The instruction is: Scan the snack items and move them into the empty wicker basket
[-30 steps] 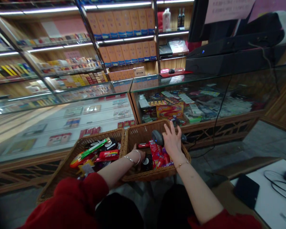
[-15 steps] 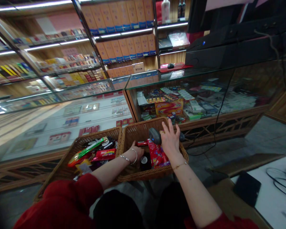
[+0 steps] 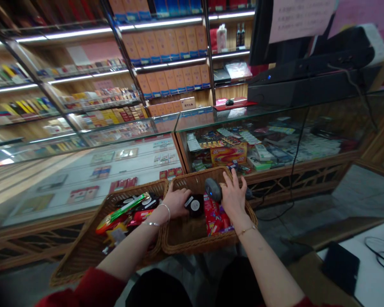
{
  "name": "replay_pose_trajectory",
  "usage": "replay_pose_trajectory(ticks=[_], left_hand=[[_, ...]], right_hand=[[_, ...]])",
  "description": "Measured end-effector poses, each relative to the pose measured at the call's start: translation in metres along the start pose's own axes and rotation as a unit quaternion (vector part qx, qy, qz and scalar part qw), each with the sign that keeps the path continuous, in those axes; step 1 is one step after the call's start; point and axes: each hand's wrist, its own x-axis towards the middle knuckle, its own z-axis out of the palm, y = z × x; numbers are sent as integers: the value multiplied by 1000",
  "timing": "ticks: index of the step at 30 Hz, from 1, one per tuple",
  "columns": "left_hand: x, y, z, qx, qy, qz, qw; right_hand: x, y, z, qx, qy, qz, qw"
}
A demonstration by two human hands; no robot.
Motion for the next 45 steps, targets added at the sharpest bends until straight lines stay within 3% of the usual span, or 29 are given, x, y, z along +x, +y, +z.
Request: replay_pose_trajectory(ticks=[5, 8, 22, 45], left_hand=[[-6, -13, 7, -50, 147, -110, 982], [-5, -17, 12, -76, 182, -151, 969], [-9, -24, 22, -111, 237, -207, 943], [-9, -24, 26, -82, 235, -217, 944]], right_hand=[[0, -4, -1, 18, 10, -7, 1000], [2, -5, -2, 30, 7, -19, 999], [11, -38, 2, 85, -11, -63, 994], [7, -38, 3, 124, -26, -75, 989]])
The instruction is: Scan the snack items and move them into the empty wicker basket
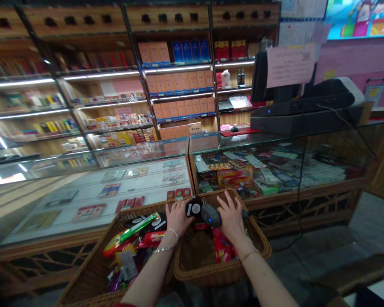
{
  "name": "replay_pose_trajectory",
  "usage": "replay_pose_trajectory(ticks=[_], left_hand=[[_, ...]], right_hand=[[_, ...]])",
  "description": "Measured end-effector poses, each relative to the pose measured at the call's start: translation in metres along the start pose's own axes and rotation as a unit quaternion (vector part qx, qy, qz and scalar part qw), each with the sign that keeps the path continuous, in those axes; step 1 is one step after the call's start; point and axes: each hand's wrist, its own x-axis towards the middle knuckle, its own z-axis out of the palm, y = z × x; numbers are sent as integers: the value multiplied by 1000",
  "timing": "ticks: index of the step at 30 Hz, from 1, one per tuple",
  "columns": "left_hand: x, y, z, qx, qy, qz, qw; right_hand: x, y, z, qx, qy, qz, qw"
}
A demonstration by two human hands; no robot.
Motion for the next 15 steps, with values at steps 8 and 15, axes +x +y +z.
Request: replay_pose_trajectory(ticks=[8, 15], left_hand=[[0, -3, 5, -4, 11, 8, 1000], [1, -1, 4, -3, 0, 3, 1000]], right_hand=[[0, 2, 1, 11, 8, -8, 1000], [1, 0, -1, 13, -4, 1, 1000]])
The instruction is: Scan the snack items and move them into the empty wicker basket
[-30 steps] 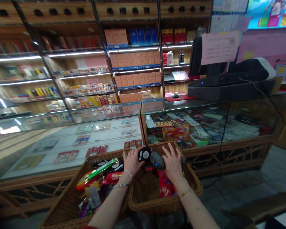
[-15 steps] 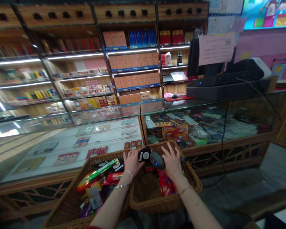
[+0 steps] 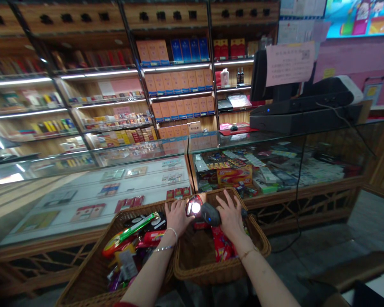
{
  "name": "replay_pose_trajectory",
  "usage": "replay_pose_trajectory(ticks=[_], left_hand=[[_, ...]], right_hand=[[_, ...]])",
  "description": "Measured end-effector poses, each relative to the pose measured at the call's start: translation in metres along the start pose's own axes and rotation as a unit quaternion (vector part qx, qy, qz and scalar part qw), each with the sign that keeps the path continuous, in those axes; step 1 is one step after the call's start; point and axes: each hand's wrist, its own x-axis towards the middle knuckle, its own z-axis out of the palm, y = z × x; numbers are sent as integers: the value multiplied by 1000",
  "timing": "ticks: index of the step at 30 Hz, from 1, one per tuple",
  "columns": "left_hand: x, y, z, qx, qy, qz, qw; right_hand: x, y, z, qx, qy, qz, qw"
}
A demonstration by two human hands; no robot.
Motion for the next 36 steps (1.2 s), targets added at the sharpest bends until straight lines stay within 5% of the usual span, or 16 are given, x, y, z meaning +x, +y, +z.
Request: replay_pose_trajectory(ticks=[36], left_hand=[[-2, -2, -1, 3, 33, 9, 999]], right_hand=[[4, 1, 3, -32, 23, 3, 999]])
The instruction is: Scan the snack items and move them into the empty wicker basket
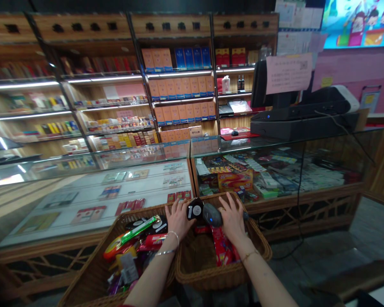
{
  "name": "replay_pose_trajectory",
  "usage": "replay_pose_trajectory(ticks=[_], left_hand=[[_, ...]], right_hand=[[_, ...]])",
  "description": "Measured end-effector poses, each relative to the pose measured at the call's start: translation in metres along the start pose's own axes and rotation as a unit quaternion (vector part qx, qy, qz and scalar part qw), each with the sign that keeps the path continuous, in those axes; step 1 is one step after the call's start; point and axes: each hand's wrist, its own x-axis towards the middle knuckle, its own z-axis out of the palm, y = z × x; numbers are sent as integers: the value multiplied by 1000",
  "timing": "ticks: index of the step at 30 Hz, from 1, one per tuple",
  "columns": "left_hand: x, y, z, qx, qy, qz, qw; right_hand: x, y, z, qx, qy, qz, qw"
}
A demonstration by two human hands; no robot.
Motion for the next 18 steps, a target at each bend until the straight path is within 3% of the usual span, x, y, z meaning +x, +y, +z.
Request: replay_pose_trajectory(ticks=[10, 18], left_hand=[[0, 1, -3, -1, 0, -8, 1000], [0, -1, -8, -14, 3, -18, 1000]], right_hand=[[7, -2, -6, -20, -13, 0, 1000], [9, -3, -6, -3, 11, -8, 1000]])
